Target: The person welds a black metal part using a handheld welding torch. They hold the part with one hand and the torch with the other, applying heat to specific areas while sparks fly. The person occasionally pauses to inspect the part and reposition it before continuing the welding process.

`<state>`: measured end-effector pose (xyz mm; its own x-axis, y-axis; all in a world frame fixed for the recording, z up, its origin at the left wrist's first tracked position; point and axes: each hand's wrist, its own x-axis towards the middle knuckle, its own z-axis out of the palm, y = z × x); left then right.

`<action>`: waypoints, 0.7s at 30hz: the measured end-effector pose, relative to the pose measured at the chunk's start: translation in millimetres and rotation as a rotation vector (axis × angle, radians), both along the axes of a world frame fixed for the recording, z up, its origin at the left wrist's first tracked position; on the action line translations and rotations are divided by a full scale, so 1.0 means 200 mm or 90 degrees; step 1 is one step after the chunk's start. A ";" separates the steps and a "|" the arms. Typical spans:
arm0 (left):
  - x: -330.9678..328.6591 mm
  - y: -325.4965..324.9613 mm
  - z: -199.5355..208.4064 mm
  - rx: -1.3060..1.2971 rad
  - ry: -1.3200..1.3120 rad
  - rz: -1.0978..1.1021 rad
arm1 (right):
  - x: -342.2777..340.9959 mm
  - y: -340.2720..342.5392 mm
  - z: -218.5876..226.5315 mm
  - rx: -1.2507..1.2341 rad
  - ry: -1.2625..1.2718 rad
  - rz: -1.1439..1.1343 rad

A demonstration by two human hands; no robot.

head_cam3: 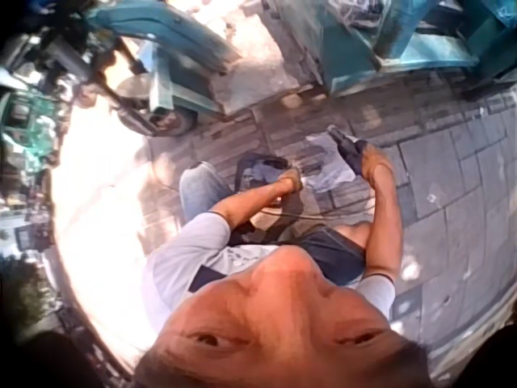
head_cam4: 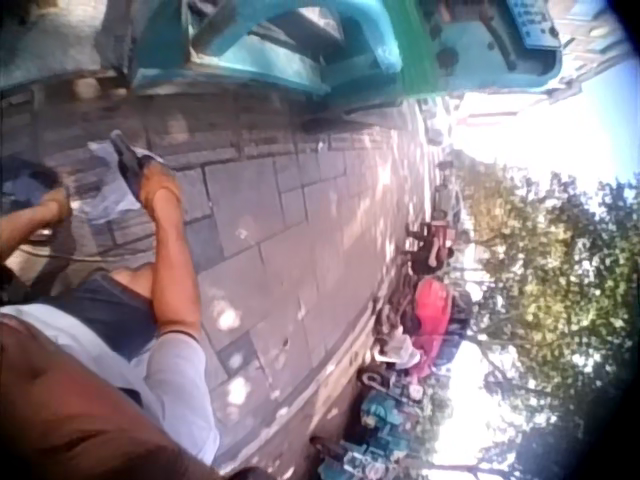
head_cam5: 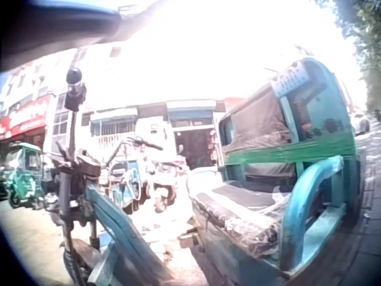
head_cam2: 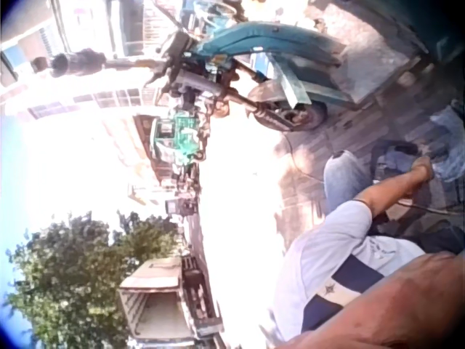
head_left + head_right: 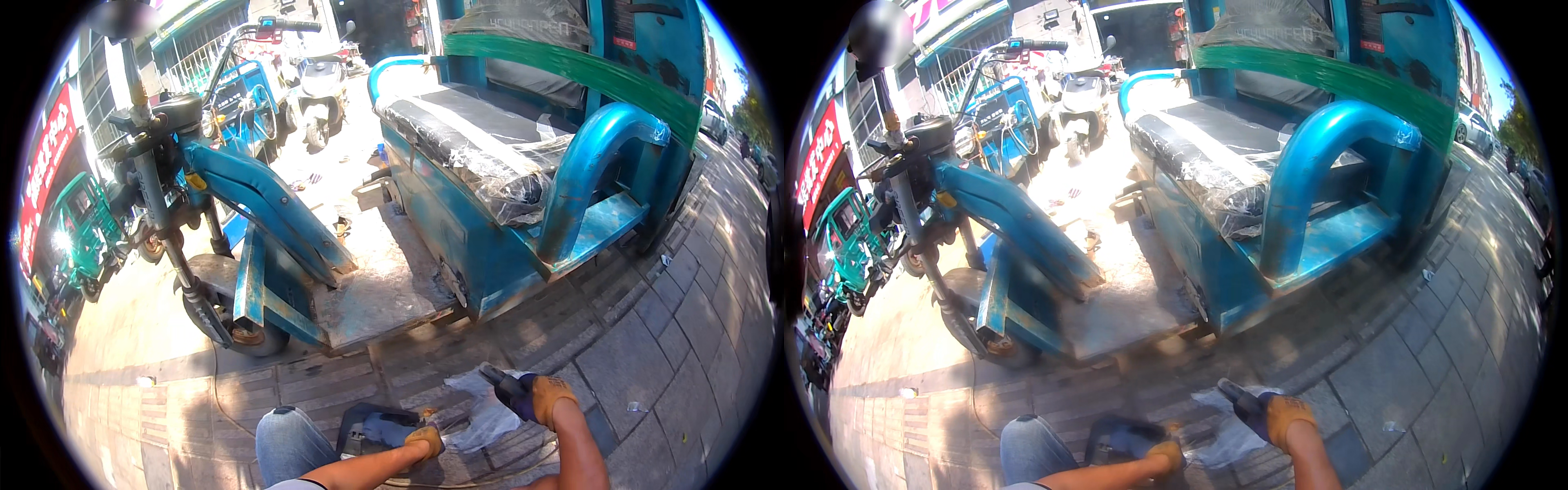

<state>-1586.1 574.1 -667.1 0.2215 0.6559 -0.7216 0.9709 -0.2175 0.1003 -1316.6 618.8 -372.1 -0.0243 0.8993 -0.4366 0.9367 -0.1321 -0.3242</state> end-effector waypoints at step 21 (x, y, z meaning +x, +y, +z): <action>-0.70 0.63 0.75 0.041 0.030 -0.080 | -0.16 0.02 -0.02 0.008 -0.044 0.021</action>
